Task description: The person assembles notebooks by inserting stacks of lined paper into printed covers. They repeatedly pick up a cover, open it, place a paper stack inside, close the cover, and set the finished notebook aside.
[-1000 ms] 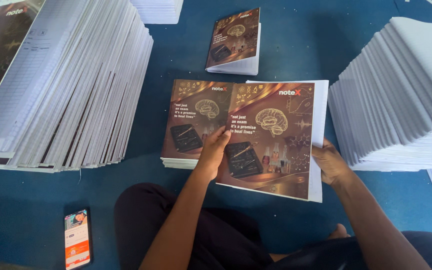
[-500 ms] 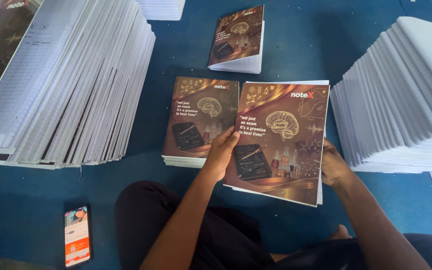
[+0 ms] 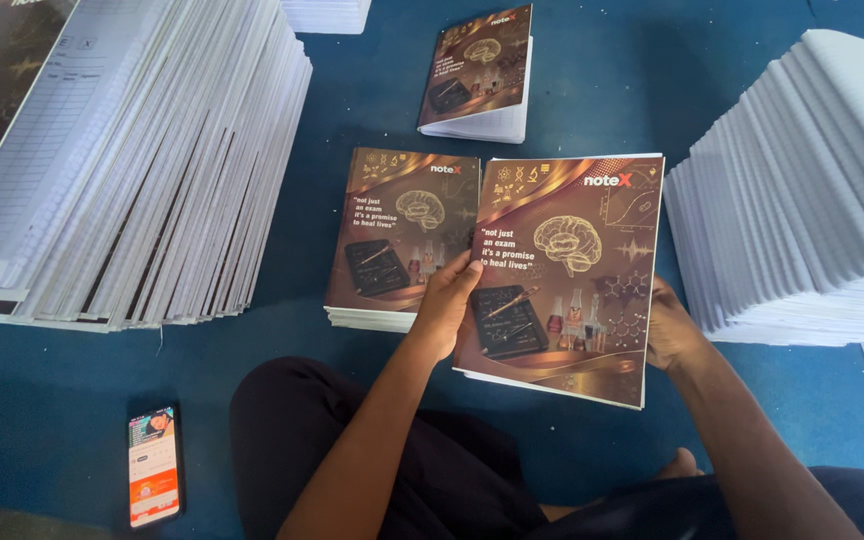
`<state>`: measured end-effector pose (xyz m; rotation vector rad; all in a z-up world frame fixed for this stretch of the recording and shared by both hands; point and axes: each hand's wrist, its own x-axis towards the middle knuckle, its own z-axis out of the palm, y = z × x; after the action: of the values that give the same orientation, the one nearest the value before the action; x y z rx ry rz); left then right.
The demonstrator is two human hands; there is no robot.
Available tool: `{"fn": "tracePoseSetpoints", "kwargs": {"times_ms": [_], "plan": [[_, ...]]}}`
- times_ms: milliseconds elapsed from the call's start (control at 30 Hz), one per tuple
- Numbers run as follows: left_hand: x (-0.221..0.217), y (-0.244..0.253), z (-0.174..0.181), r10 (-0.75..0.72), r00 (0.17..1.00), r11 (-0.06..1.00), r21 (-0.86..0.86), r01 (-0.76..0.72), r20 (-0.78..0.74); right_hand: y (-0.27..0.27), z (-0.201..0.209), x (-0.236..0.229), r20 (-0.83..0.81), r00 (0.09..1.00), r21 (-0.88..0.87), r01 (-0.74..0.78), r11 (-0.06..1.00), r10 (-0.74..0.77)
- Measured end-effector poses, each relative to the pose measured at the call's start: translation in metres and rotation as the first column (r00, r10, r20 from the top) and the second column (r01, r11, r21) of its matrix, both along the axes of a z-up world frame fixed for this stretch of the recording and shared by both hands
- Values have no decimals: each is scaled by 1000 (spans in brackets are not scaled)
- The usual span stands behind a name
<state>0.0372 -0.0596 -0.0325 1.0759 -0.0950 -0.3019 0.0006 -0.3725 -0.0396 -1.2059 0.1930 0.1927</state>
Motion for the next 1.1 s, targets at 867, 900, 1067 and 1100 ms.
{"fn": "tracePoseSetpoints", "kwargs": {"times_ms": [867, 900, 1067, 1100], "plan": [[2, 0, 2, -135, 985, 989, -81, 126, -103, -25, -25, 9, -35, 999, -392, 9, 920, -24], [2, 0, 2, -146, 983, 984, -116, 134, -107, -29, -26, 9, -27, 999, -467, -39, 883, 30], [6, -3, -1, -134, 967, 979, -178, 96, -218, -34, -39, 12, 59, 997, -336, -20, 942, 42], [7, -3, -1, -142, 964, 977, -190, 100, -223, -34, -41, 12, 72, 997, -301, -15, 953, 38]]}}
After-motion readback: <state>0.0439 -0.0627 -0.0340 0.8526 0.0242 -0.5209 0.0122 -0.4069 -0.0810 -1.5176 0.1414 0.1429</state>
